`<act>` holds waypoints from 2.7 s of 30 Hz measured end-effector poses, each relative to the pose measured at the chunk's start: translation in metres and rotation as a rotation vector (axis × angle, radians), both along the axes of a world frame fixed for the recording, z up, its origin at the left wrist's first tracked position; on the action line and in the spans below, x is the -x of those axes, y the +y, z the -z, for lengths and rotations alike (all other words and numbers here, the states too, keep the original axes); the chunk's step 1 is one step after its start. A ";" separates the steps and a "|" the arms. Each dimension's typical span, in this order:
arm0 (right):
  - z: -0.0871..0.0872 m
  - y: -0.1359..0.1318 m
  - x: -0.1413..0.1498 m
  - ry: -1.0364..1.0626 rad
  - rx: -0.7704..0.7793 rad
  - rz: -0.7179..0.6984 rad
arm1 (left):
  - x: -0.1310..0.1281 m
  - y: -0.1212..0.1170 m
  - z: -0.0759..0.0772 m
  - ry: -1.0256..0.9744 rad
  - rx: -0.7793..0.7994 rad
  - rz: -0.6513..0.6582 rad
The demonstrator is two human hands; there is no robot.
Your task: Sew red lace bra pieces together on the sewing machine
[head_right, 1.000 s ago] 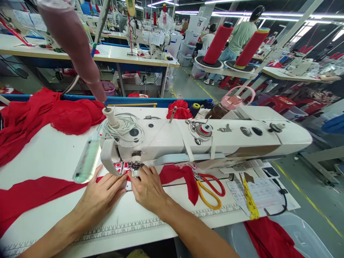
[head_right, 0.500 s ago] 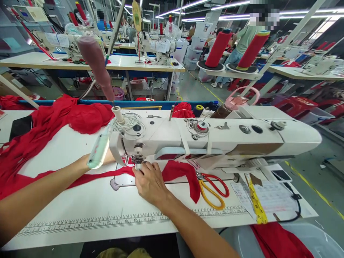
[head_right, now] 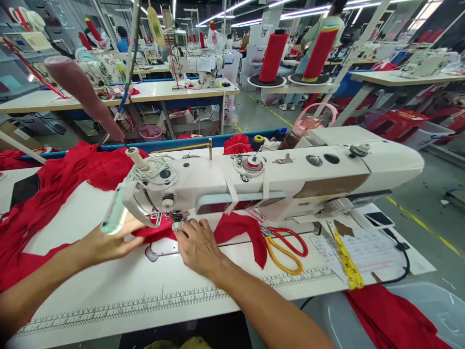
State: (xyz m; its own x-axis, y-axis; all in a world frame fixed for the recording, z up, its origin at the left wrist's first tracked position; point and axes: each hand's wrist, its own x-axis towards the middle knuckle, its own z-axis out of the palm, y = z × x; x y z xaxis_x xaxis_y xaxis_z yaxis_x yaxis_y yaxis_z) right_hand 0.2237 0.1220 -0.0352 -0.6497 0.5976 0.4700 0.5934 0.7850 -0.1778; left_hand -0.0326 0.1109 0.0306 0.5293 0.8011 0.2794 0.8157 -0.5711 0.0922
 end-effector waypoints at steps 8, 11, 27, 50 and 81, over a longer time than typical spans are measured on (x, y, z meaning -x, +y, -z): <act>0.001 0.001 0.002 0.005 -0.050 0.013 | -0.037 -0.030 0.030 -0.085 0.061 -0.051; 0.002 0.001 0.002 0.019 -0.063 0.013 | -0.048 -0.024 0.037 -0.260 0.095 -0.154; 0.003 -0.001 0.001 0.030 -0.006 0.047 | -0.069 -0.032 0.058 -0.045 -0.293 -0.168; -0.015 -0.002 -0.005 -0.055 0.121 0.004 | -0.065 -0.031 0.053 -0.074 -0.208 -0.113; 0.000 0.011 -0.007 0.173 0.018 0.039 | -0.079 -0.031 0.047 0.077 -0.264 -0.099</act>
